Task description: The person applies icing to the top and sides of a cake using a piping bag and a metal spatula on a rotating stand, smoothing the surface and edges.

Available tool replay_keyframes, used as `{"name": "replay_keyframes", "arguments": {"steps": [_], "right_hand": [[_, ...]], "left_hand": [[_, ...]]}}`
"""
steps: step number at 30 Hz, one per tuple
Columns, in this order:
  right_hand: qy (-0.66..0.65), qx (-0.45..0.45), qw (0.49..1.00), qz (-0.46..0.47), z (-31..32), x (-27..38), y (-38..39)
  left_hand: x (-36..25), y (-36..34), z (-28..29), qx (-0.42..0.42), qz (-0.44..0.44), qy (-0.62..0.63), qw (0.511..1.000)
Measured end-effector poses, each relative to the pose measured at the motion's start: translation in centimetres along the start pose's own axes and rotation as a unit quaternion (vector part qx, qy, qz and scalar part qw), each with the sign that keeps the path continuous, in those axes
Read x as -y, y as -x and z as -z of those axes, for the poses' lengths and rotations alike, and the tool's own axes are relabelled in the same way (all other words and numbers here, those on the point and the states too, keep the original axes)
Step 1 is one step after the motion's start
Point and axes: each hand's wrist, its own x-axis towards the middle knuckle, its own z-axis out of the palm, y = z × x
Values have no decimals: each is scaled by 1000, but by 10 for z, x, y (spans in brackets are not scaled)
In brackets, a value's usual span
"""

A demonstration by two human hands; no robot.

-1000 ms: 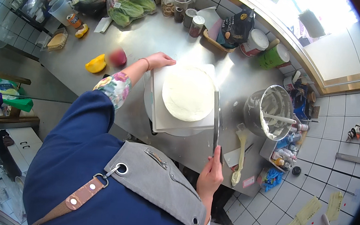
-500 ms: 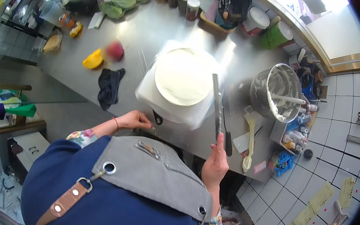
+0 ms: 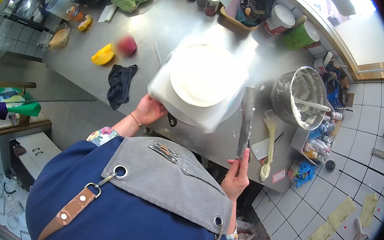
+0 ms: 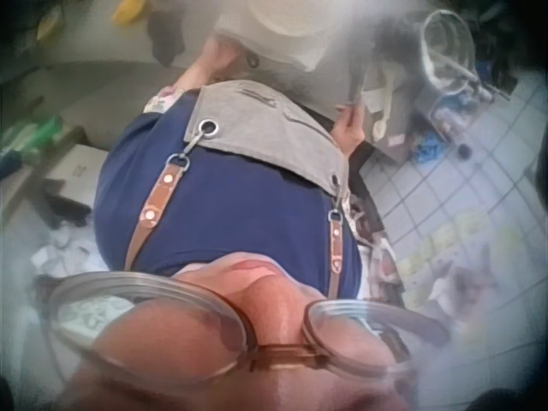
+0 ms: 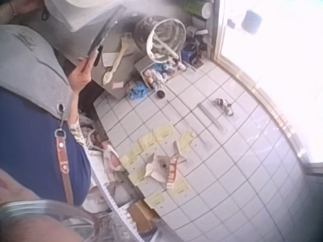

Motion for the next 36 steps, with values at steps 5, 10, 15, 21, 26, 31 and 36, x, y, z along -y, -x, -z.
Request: {"name": "replay_keyframes", "arguments": {"steps": [5, 10, 15, 21, 26, 31, 36], "right_hand": [[27, 8, 998, 60, 5, -4, -8], [63, 32, 992, 100, 8, -1, -10], [60, 26, 995, 79, 8, 2, -13], [73, 58, 989, 113, 6, -2, -17], [75, 48, 991, 102, 6, 3, -16], [69, 31, 990, 119, 2, 1, -17], [62, 16, 992, 111, -1, -1, -10]], "left_hand": [[-19, -8, 0, 95, -37, 69, 992], [-26, 9, -7, 151, 15, 57, 987], [8, 24, -26, 67, 41, 60, 995], [39, 18, -36, 60, 51, 22, 997], [35, 12, -29, -58, -76, -210, 973], [-42, -28, -23, -148, -170, -423, 878], [-140, -116, -77, -117, -166, -614, 763]]}}
